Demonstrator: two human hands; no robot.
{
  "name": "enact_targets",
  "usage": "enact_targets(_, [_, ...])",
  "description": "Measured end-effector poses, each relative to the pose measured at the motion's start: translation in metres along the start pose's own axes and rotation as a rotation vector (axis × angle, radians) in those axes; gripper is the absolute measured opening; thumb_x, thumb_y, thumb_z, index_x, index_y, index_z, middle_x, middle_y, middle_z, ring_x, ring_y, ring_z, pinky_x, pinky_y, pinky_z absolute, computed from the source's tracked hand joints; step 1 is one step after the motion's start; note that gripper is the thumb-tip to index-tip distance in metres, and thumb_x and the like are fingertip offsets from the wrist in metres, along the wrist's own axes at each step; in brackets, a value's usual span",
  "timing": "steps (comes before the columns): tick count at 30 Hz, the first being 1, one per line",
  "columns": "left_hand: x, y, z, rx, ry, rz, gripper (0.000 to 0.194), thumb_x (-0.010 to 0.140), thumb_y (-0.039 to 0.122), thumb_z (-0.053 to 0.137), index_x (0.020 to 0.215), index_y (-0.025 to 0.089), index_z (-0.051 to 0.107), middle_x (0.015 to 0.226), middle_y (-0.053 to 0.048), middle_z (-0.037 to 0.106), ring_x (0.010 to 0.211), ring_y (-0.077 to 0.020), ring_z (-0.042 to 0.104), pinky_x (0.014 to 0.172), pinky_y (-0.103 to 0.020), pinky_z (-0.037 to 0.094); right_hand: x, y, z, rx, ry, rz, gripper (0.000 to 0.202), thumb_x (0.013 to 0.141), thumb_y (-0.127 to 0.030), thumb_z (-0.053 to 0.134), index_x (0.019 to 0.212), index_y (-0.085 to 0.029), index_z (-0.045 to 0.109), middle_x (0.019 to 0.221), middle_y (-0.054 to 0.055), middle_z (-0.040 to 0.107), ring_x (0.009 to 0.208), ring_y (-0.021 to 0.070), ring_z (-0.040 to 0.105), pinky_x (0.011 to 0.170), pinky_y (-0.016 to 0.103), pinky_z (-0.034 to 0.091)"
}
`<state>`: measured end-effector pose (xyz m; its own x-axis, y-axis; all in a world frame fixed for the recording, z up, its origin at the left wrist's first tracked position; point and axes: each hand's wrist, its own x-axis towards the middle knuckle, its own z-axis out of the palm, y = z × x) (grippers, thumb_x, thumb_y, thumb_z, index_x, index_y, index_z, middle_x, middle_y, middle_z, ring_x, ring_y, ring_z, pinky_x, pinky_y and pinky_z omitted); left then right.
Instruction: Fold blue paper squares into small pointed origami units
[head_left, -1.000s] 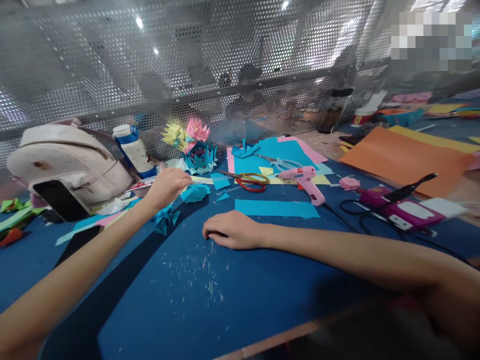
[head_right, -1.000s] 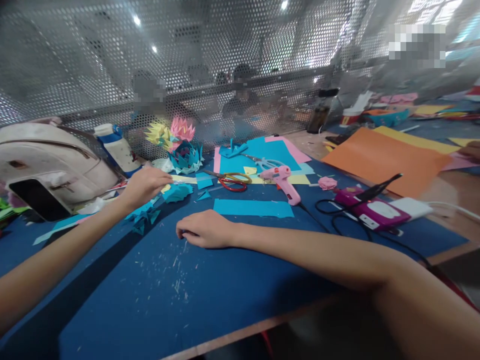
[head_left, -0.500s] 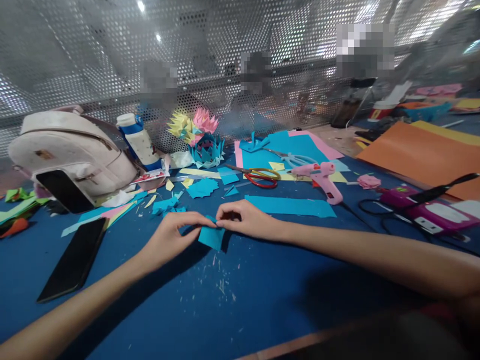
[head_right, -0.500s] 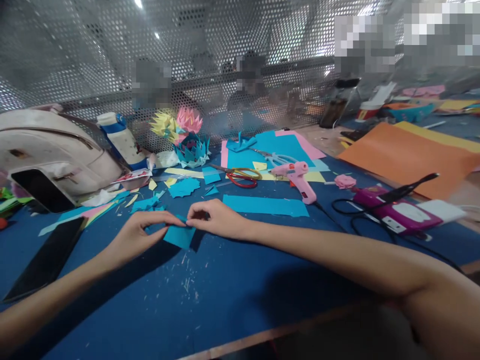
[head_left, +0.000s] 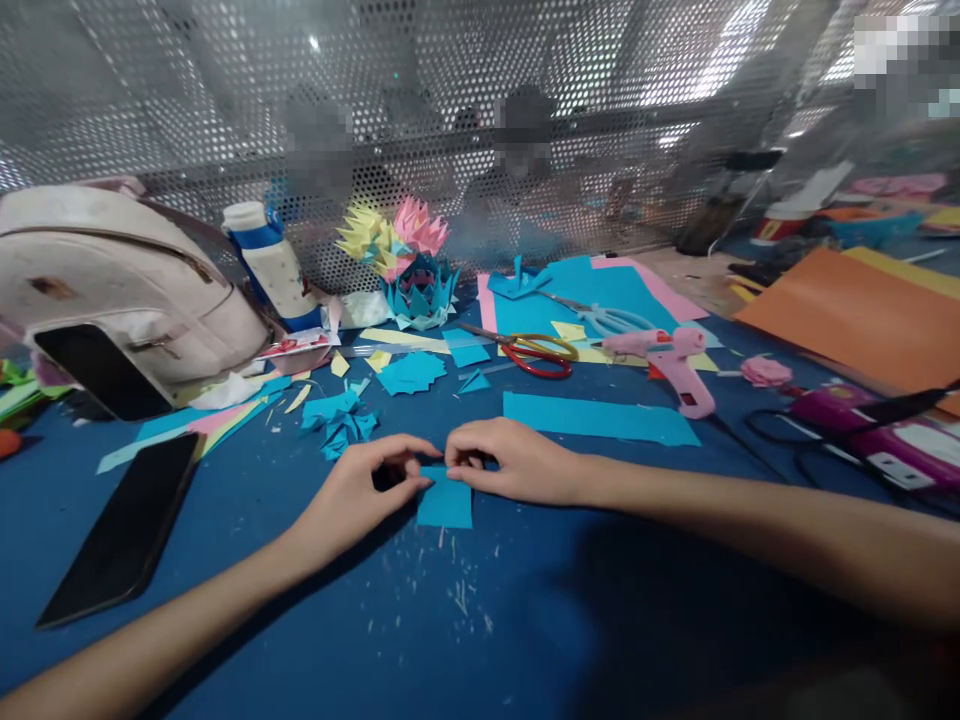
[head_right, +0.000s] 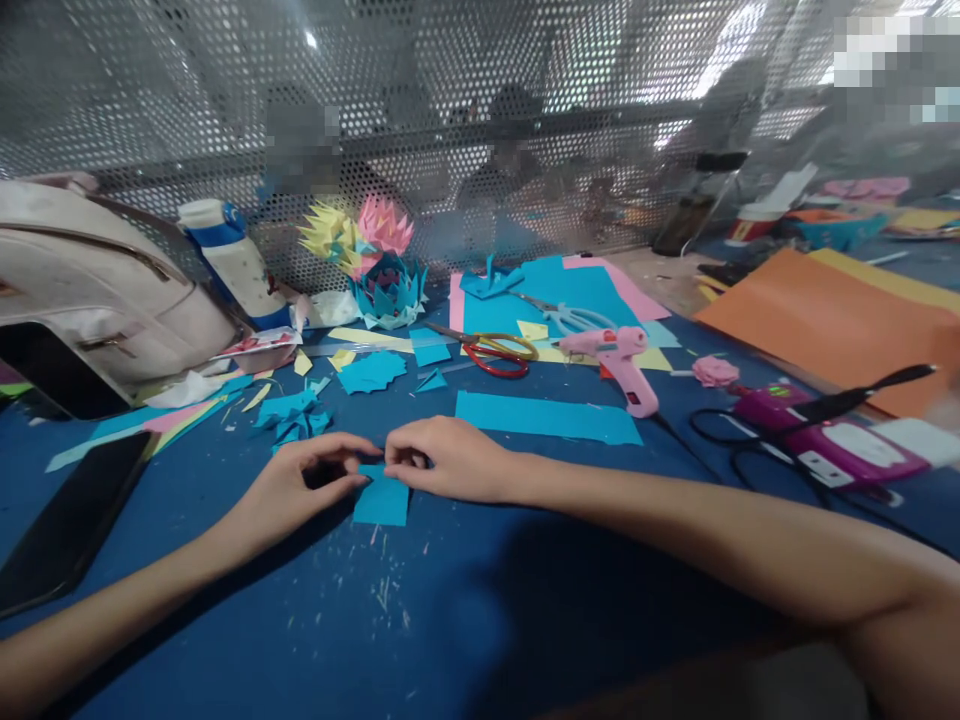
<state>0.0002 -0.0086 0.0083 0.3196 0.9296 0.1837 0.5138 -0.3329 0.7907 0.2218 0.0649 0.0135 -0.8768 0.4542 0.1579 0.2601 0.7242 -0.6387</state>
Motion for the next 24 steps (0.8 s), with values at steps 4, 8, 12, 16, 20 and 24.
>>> enact_targets(4, [-0.004,-0.002,0.001,-0.021,0.017,-0.041,0.014,0.087,0.026,0.062,0.097,0.022,0.072,0.071,0.002,0.066,0.062,-0.0114,0.06,0.057,-0.021,0.046,0.001,0.004,0.0,0.034,-0.019,0.02,0.014,0.095,-0.027,0.056,0.089,-0.017,0.062,0.076,-0.001,0.059,0.066,0.0102,0.051,0.059,0.022,0.032])
enact_targets(8, [-0.007,-0.005,0.002,-0.014,0.064,-0.094,0.012,0.087,0.025,0.06,0.087,0.021,0.072,0.068,0.001,0.066,0.06,-0.0118,0.059,0.055,-0.021,0.044,0.002,0.005,-0.001,0.018,-0.055,0.021,0.013,0.092,-0.03,0.063,0.089,-0.018,0.063,0.078,-0.001,0.057,0.071,0.0114,0.053,0.061,0.023,0.034])
enact_targets(12, [-0.008,-0.005,0.001,0.006,0.07,-0.115,0.013,0.087,0.025,0.059,0.081,0.02,0.07,0.065,0.002,0.065,0.057,-0.0115,0.059,0.052,-0.02,0.044,0.002,0.006,0.001,0.024,-0.022,0.013,0.013,0.091,-0.029,0.064,0.087,-0.017,0.061,0.077,-0.001,0.056,0.07,0.0112,0.053,0.062,0.023,0.036])
enact_targets(16, [-0.01,0.001,-0.003,0.061,0.037,-0.101,0.017,0.088,0.027,0.06,0.074,0.021,0.068,0.069,0.001,0.068,0.062,-0.0133,0.061,0.058,-0.024,0.047,0.001,0.007,0.002,0.11,0.067,0.005,0.014,0.093,-0.03,0.061,0.088,-0.017,0.059,0.077,0.0,0.058,0.067,0.0103,0.053,0.061,0.022,0.039])
enact_targets(20, [-0.012,0.006,-0.004,0.105,-0.004,-0.049,0.02,0.088,0.027,0.062,0.07,0.022,0.067,0.083,-0.001,0.069,0.075,-0.0161,0.063,0.069,-0.029,0.049,0.0,0.006,0.003,0.104,0.11,-0.025,0.009,0.092,-0.025,0.062,0.089,-0.017,0.062,0.076,-0.001,0.059,0.065,0.0092,0.053,0.06,0.021,0.039])
enact_targets(24, [-0.01,0.004,-0.002,0.141,-0.011,-0.013,0.007,0.088,0.024,0.063,0.082,0.023,0.068,0.089,-0.001,0.068,0.076,-0.0159,0.062,0.067,-0.028,0.047,0.0,0.003,0.004,0.042,0.111,-0.06,0.007,0.092,-0.023,0.062,0.091,-0.017,0.065,0.076,-0.001,0.058,0.067,0.0097,0.053,0.059,0.021,0.038])
